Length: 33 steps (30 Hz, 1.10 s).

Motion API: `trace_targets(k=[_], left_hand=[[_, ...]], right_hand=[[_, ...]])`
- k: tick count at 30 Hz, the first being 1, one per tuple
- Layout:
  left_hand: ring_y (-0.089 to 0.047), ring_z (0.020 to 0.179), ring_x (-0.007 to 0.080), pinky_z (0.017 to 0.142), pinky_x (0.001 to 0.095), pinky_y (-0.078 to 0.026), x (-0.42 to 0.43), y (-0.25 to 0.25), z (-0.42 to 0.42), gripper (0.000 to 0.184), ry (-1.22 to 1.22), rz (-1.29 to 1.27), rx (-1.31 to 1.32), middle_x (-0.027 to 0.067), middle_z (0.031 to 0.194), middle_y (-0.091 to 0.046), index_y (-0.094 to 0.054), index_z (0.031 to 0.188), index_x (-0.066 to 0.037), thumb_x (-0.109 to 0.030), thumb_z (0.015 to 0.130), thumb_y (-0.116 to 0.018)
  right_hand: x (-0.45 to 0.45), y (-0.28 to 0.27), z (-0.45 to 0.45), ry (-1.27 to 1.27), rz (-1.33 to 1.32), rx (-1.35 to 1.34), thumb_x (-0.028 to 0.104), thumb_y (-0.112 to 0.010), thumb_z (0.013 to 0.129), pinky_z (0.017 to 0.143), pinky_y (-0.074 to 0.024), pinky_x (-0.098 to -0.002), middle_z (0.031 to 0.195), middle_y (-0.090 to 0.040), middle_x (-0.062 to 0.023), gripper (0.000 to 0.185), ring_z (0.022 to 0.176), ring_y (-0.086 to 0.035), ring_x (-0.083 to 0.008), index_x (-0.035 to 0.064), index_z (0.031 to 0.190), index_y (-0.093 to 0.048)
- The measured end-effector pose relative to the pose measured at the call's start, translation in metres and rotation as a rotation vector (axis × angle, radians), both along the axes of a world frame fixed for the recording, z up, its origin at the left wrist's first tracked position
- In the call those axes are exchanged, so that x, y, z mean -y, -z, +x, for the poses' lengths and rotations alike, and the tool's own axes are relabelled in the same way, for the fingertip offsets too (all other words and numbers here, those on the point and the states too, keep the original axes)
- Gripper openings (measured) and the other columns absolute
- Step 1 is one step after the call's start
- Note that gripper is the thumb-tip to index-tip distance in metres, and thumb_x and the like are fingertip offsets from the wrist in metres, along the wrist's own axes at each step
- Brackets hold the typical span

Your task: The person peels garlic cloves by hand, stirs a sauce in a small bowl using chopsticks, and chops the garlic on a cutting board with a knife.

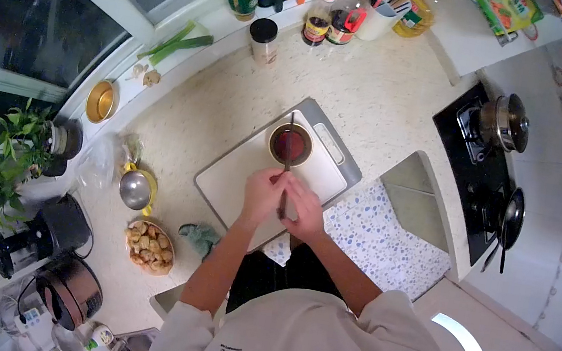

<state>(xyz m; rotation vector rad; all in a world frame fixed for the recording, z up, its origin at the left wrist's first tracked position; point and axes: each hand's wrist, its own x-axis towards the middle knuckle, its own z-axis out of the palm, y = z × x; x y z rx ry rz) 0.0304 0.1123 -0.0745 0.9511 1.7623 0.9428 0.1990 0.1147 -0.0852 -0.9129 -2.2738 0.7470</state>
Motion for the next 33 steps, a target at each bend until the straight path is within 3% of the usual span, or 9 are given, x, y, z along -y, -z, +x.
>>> trace_targets(k=[1,2,5,8,14,17,20,23,33], left_hand=[[-0.071,0.066,0.0219,0.062,0.0322,-0.055,-0.006,0.000,-0.006,0.026,0.075,0.014,-0.241,0.0138,0.090,-0.075,-0.075,0.104,-0.006,-0.029,0.092,-0.073],[-0.070,0.068,0.0296,0.063,0.0393,-0.055,-0.014,0.000,-0.011,0.024,0.114,-0.050,-0.367,0.0143,0.089,-0.072,-0.075,0.101,-0.010,-0.030,0.089,-0.072],[-0.069,0.075,0.0316,0.065,0.0441,-0.055,-0.041,-0.012,-0.018,0.021,0.205,-0.021,-0.858,0.0107,0.088,-0.071,-0.073,0.095,-0.011,-0.030,0.092,-0.067],[-0.068,0.084,0.0319,0.068,0.0479,-0.055,-0.059,0.001,-0.017,0.019,0.244,0.033,-0.927,0.0092,0.091,-0.069,-0.071,0.090,-0.012,-0.030,0.092,-0.065],[-0.067,0.097,0.0271,0.071,0.0452,-0.057,-0.078,0.008,-0.007,0.016,0.385,-0.098,-1.002,0.0072,0.103,-0.067,-0.069,0.092,-0.012,-0.028,0.092,-0.066],[-0.067,0.098,0.0268,0.073,0.0456,-0.056,-0.077,0.022,-0.004,0.020,0.351,-0.107,-1.035,0.0049,0.105,-0.067,-0.069,0.093,-0.014,-0.033,0.093,-0.065],[-0.067,0.099,0.0265,0.074,0.0449,-0.057,-0.081,0.018,-0.003,0.022,0.364,-0.197,-0.995,0.0034,0.109,-0.067,-0.072,0.101,-0.016,-0.036,0.092,-0.065],[-0.065,0.104,0.0262,0.074,0.0432,-0.058,-0.080,0.022,-0.004,0.020,0.312,-0.146,-0.993,0.0032,0.111,-0.066,-0.072,0.102,-0.017,-0.034,0.093,-0.066],[-0.063,0.104,0.0254,0.080,0.0421,-0.057,-0.079,0.024,-0.005,0.031,0.323,0.004,-0.943,0.0016,0.110,-0.065,-0.073,0.116,-0.021,-0.033,0.088,-0.072]], right_hand=[[0.003,-0.001,0.001,-0.022,0.001,0.036,0.018,-0.080,0.078,0.099,-0.0488,-0.0475,0.147,-0.053,-0.0164,0.064,0.130,-0.055,-0.0378,0.0018,0.135,-0.056],[0.006,0.001,0.003,-0.049,-0.060,0.039,0.009,-0.077,0.075,0.107,-0.0428,-0.0472,0.147,-0.049,-0.0223,0.071,0.134,-0.050,-0.0404,0.0004,0.141,-0.052],[0.002,0.013,0.012,-0.007,-0.061,0.088,0.010,-0.077,0.076,0.108,-0.0425,-0.0472,0.151,-0.045,-0.0222,0.073,0.135,-0.048,-0.0414,0.0012,0.143,-0.050],[-0.006,0.013,0.022,0.089,-0.091,0.179,0.009,-0.074,0.082,0.110,-0.0413,-0.0483,0.156,-0.041,-0.0203,0.076,0.137,-0.048,-0.0388,0.0019,0.150,-0.041],[-0.025,0.026,0.008,0.298,-1.447,-0.818,0.014,-0.055,0.097,0.116,-0.0360,-0.0474,0.159,-0.038,-0.0141,0.068,0.142,-0.043,-0.0304,0.0035,0.157,-0.026],[-0.042,0.033,-0.002,0.208,-1.541,-1.028,0.019,-0.052,0.098,0.119,-0.0317,-0.0452,0.159,-0.038,-0.0135,0.066,0.145,-0.039,-0.0307,0.0024,0.157,-0.027],[-0.047,0.043,-0.003,0.241,-1.642,-1.179,0.015,-0.057,0.094,0.115,-0.0366,-0.0419,0.155,-0.043,-0.0129,0.069,0.140,-0.045,-0.0275,0.0023,0.156,-0.029],[-0.055,0.036,-0.002,0.218,-1.629,-1.112,0.020,-0.055,0.096,0.120,-0.0294,-0.0430,0.156,-0.042,-0.0115,0.066,0.143,-0.041,-0.0263,0.0011,0.154,-0.031],[-0.058,0.047,0.000,0.272,-1.648,-1.207,0.019,-0.055,0.098,0.113,-0.0392,-0.0400,0.142,-0.058,-0.0098,0.052,0.132,-0.054,-0.0242,0.0032,0.146,-0.043]])
